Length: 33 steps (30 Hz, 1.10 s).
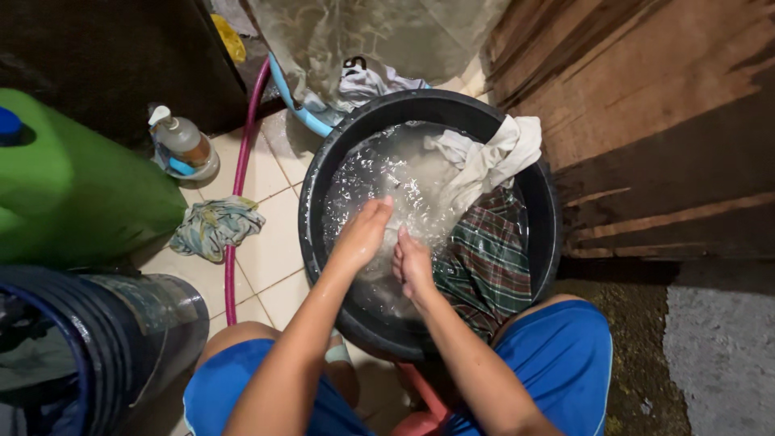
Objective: The person washes white and patterned clothes by hand in a basin of soapy water, scrubbing and rinsing them one at a time.
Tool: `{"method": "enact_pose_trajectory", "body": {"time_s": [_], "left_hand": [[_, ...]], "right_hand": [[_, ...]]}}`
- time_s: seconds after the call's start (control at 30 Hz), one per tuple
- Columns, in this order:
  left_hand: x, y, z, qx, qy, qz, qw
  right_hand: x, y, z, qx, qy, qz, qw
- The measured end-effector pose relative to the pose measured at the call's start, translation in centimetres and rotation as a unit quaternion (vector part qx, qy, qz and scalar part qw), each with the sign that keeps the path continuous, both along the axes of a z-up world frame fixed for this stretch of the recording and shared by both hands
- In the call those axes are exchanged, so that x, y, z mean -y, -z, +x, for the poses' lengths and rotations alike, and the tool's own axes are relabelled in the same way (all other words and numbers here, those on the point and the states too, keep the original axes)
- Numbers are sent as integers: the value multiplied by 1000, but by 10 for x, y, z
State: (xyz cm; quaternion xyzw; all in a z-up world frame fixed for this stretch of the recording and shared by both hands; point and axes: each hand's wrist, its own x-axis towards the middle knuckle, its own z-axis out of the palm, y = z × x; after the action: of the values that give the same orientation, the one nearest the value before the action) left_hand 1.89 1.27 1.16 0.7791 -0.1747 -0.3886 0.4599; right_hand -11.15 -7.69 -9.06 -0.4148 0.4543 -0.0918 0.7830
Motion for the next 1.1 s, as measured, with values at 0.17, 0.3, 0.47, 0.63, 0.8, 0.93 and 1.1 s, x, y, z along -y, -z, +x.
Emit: {"method": "enact_pose_trajectory", "body": {"time_s": [0.17, 0.3, 0.47, 0.63, 0.8, 0.93, 1.1], "left_hand": [[-12, -10, 12, 96, 7, 107, 990], [-30, 4, 23, 121, 19, 243, 962], [-45, 31, 29, 133, -37, 330, 934], [-46, 54, 30, -3, -48, 363, 931], [-44, 115, 21, 88, -13, 399, 913], [-42, 120, 24, 80, 5, 393, 916], [-45, 98, 20, 60, 2, 387, 920]], "right_hand": [[5, 46, -8, -39, -10, 12, 999], [13, 41, -7, -43, -40, 82, 995], [25, 13, 22, 97, -35, 159, 982], [41, -58, 100, 160, -272, 48, 948], [44, -115, 187, 7, -418, -141, 898], [61, -90, 252, -64, -434, -240, 866], [110, -36, 351, 41, -401, -70, 912]]}}
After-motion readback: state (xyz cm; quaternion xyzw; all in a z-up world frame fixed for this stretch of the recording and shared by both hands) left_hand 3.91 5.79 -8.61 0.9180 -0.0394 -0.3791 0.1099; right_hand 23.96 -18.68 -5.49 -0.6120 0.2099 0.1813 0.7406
